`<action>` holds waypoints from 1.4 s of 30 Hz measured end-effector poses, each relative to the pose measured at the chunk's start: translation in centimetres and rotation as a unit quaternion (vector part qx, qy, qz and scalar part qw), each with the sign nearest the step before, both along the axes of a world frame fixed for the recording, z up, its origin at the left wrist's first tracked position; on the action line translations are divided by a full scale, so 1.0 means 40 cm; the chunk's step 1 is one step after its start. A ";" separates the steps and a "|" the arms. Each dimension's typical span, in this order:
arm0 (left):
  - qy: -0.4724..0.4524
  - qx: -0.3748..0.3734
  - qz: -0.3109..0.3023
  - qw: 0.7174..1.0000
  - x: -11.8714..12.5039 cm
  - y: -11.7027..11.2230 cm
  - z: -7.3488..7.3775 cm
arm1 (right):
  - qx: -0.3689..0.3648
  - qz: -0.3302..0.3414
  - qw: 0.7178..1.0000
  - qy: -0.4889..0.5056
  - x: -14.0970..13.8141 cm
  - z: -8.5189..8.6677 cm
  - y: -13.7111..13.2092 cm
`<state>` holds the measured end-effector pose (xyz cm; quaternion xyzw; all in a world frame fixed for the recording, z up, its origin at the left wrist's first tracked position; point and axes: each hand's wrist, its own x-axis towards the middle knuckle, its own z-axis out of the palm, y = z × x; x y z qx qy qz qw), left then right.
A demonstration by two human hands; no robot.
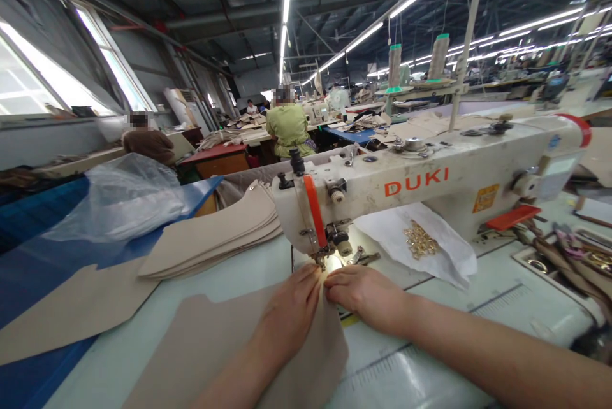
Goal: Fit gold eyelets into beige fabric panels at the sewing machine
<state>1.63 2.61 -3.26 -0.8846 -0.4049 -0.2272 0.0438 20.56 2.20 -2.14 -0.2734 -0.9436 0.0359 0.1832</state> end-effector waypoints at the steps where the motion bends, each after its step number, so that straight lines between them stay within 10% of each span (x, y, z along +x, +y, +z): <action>1: -0.001 -0.001 0.003 1.000 0.000 0.000 -0.001 | -0.002 0.000 1.000 0.001 0.000 0.000 0.001; 26: 0.008 0.019 0.013 1.000 0.011 0.004 0.006 | -0.009 0.004 1.000 0.016 0.007 -0.005 0.008; 42: 0.017 0.024 0.060 0.998 -0.096 -0.193 0.013 | 0.067 0.103 0.992 0.030 -0.036 -0.024 -0.056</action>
